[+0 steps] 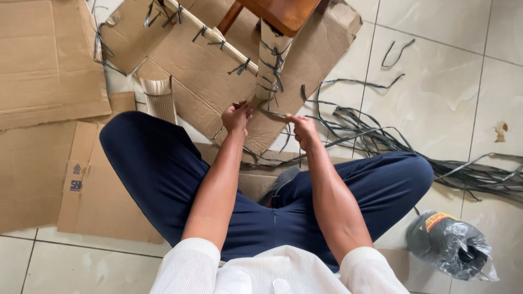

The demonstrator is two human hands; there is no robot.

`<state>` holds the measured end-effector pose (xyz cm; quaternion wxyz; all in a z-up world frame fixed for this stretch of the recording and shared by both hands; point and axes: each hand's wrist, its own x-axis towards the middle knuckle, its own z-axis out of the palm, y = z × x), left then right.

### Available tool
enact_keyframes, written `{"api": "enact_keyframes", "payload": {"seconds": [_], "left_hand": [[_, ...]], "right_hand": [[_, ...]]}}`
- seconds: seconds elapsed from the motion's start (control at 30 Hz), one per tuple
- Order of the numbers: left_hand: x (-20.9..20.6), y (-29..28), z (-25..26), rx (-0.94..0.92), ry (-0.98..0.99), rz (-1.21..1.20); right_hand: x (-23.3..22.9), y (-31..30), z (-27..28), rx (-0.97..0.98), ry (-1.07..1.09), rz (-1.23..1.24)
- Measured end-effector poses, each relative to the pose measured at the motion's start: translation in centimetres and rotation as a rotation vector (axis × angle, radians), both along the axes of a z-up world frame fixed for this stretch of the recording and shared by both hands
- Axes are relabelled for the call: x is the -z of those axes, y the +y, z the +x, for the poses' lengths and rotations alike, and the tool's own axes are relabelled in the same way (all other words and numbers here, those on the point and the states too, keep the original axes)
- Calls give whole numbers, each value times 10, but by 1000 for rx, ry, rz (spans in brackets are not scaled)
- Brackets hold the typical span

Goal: The person wraps furniture legs with protective cardboard and secures them with plastic ties.

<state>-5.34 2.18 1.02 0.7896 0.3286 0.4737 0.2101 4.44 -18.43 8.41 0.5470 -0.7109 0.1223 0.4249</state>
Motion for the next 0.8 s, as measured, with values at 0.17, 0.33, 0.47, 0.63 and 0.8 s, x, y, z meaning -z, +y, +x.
{"api": "enact_keyframes", "payload": {"seconds": [0.17, 0.33, 0.47, 0.63, 0.8], "left_hand": [[19, -1, 1, -43, -34, 25], [12, 3, 7, -60, 31, 182], [12, 4, 24, 74, -18, 340], [55, 0, 47, 158, -300, 101], [22, -10, 52, 530, 38, 515]], "right_hand": [[35, -24, 27, 298, 44, 27], [71, -48, 65, 939, -13, 117], [54, -33, 78, 914, -153, 319], [37, 8, 73, 713, -242, 261], [69, 35, 77, 325, -333, 137]]}}
